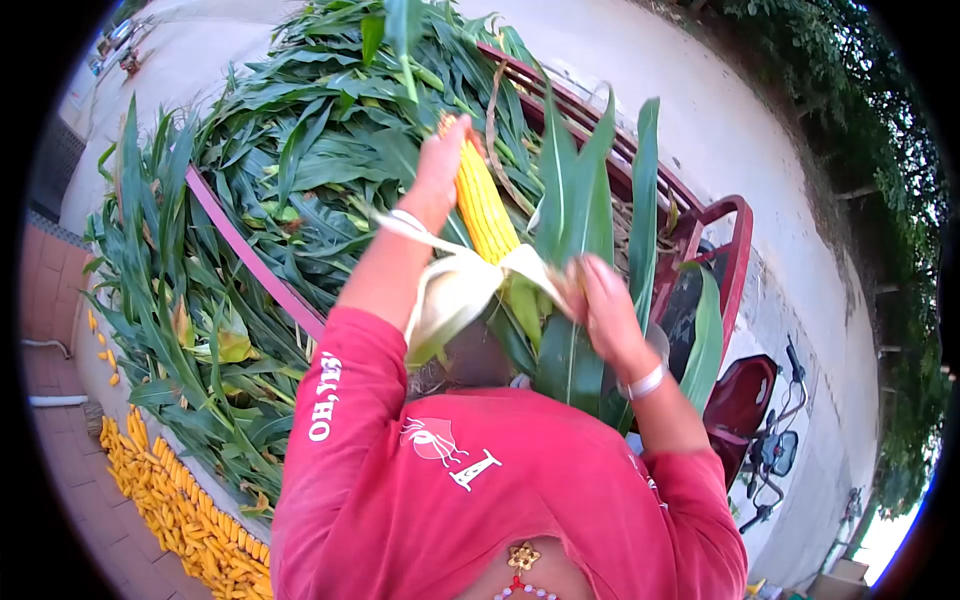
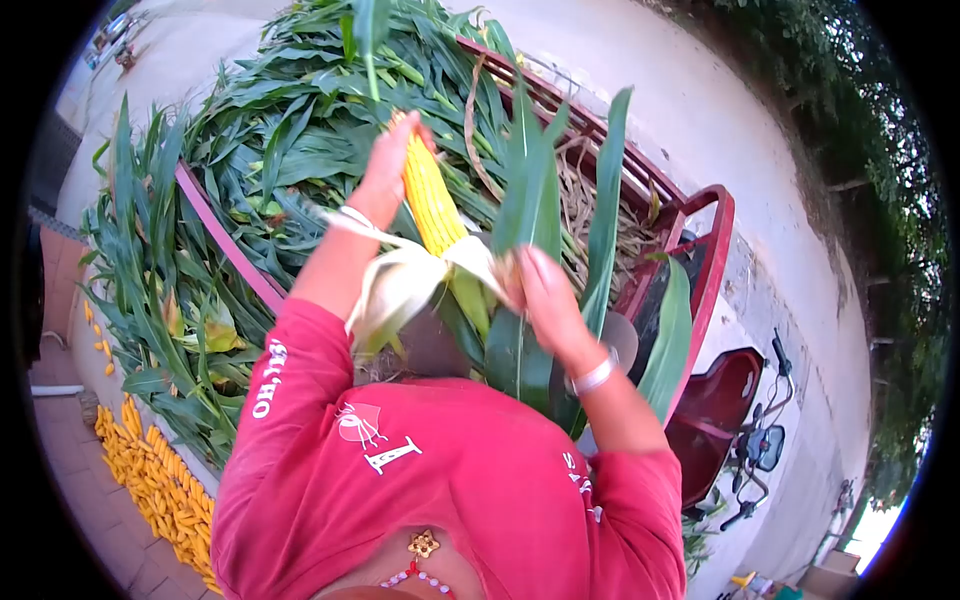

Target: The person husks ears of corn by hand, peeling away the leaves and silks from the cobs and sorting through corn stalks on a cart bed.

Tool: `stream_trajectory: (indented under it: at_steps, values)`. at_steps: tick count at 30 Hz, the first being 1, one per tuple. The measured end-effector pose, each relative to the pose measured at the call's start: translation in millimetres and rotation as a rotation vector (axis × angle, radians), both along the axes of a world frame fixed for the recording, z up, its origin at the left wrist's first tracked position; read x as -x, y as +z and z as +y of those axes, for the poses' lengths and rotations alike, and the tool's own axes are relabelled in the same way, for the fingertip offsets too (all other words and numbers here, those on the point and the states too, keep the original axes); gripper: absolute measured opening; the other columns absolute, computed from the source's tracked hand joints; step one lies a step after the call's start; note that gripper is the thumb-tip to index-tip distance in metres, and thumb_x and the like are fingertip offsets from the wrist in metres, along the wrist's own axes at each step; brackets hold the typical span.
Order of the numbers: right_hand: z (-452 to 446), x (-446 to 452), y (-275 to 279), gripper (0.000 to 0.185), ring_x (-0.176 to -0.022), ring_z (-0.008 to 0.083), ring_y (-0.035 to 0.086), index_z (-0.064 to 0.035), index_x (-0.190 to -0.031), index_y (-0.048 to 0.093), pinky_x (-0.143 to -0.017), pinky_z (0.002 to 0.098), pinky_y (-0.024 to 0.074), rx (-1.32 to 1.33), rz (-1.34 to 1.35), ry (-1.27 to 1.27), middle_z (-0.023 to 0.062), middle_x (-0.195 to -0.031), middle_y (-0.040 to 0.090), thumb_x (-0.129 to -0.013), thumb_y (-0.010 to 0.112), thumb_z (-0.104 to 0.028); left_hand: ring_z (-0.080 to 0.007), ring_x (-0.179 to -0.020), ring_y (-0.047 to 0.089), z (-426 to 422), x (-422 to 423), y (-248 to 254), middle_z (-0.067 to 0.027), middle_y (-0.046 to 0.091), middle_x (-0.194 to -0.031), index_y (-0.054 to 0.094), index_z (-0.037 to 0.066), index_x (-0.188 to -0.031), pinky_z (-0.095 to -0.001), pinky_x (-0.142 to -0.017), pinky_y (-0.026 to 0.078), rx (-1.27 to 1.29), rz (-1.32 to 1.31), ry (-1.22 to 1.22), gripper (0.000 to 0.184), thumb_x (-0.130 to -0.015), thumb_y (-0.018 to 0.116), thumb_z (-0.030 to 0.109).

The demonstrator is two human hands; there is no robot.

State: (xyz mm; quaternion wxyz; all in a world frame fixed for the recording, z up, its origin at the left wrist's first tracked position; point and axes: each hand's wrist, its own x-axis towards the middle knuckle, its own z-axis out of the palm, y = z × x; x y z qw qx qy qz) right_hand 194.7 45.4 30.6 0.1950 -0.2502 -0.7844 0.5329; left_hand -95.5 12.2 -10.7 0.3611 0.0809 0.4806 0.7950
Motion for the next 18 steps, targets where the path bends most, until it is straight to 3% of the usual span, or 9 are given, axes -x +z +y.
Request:
stream_trajectory:
  at_steps: [1, 3, 4, 9, 12, 13, 15, 16, 18]
  values:
    - [-17, -28, -2, 0.025, -0.072, 0.0115, 0.049, 0.0021, -0.099, 0.052, -0.067, 0.0259, 0.0438, -0.160, 0.003, -0.039, 0.0021, -0.078, 0.051, -0.099, 0.037, -0.018, -0.0165, -0.056, 0.057, 6, 11, -4, -0.0055, 0.055, -0.063, 0.054, 0.007, -0.075, -0.0309, -0.051, 0.047, -0.052, 0.012, 0.017, 0.024, -0.088, 0.059, 0.027]
    - [-39, -65, -13, 0.025, -0.075, 0.0108, 0.049, 0.0026, -0.105, 0.052, -0.069, 0.0253, 0.0436, 0.301, -0.015, -0.009, 0.0027, -0.082, 0.052, -0.099, 0.038, -0.017, -0.0162, -0.057, 0.057, 6, -14, 16, -0.0049, 0.056, -0.067, 0.054, 0.006, -0.077, -0.0299, -0.053, 0.047, -0.062, -0.018, -0.046, 0.022, -0.086, 0.061, 0.025]
    - [-44, -67, -20, 0.020, -0.061, 0.0067, 0.042, -0.0013, -0.099, 0.049, -0.055, 0.0201, 0.0341, 0.208, 0.024, -0.038, 0.0003, -0.074, 0.045, -0.100, 0.035, -0.016, -0.0162, -0.057, 0.057, 11, -17, 11, -0.0047, 0.056, -0.067, 0.054, 0.007, -0.077, -0.0298, -0.053, 0.047, -0.042, -0.024, -0.036, 0.022, -0.086, 0.062, 0.026]
    - [-23, -56, -30, 0.019, -0.059, 0.0055, 0.037, -0.0029, -0.098, 0.050, -0.053, 0.0191, 0.0301, 0.645, 0.117, -0.061, -0.0008, -0.071, 0.042, -0.100, 0.036, -0.017, -0.0150, -0.057, 0.056, 9, -18, 7, -0.0036, 0.056, -0.066, 0.055, 0.008, -0.076, -0.0287, -0.053, 0.046, -0.002, 0.080, -0.071, 0.025, -0.087, 0.060, 0.029]
    - [-8, -35, -15, 0.022, -0.063, 0.0088, 0.047, -0.0034, -0.102, 0.053, -0.057, 0.0256, 0.0403, 0.209, -0.153, 0.011, 0.0034, -0.073, 0.049, -0.097, 0.046, -0.023, -0.0143, -0.057, 0.055, 4, -21, 9, -0.0031, 0.055, -0.065, 0.054, 0.008, -0.076, -0.0273, -0.053, 0.045, -0.007, 0.136, -0.001, 0.027, -0.088, 0.059, 0.031]
    - [-3, -22, -6, 0.022, -0.063, 0.0088, 0.047, -0.0034, -0.102, 0.053, -0.057, 0.0256, 0.0403, 0.209, -0.137, 0.008, 0.0034, -0.073, 0.049, -0.097, 0.046, -0.023, -0.0143, -0.057, 0.055, 3, -23, 12, -0.0031, 0.055, -0.065, 0.054, 0.008, -0.076, -0.0273, -0.053, 0.045, -0.007, 0.151, -0.006, 0.027, -0.088, 0.059, 0.031]
    - [6, 8, 9, 0.034, -0.075, 0.0153, 0.055, 0.0004, -0.107, 0.054, -0.069, 0.0305, 0.0457, -0.534, 0.044, 0.098, 0.0124, -0.084, 0.057, -0.091, 0.056, -0.029, -0.0141, -0.057, 0.055, 2, -28, 21, -0.0035, 0.056, -0.065, 0.054, 0.008, -0.076, -0.0272, -0.053, 0.044, 0.016, 0.164, -0.002, 0.027, -0.088, 0.059, 0.031]
    - [10, 23, 8, 0.034, -0.075, 0.0153, 0.055, 0.0004, -0.107, 0.054, -0.069, 0.0305, 0.0457, -0.547, 0.066, 0.089, 0.0124, -0.084, 0.057, -0.091, 0.056, -0.029, -0.0141, -0.056, 0.055, 4, -29, 21, -0.0038, 0.056, -0.065, 0.054, 0.008, -0.076, -0.0273, -0.053, 0.044, 0.006, 0.173, 0.005, 0.027, -0.088, 0.059, 0.032]
    - [15, 54, 2, 0.047, -0.097, 0.0182, 0.056, 0.0034, -0.114, 0.054, -0.087, 0.0298, 0.0431, -0.025, -0.269, 0.210, 0.0138, -0.108, 0.061, -0.086, 0.065, -0.032, -0.0141, -0.056, 0.055, 3, -36, 24, -0.0037, 0.056, -0.064, 0.054, 0.007, -0.076, -0.0272, -0.052, 0.044, 0.006, 0.195, -0.012, 0.027, -0.088, 0.059, 0.031]
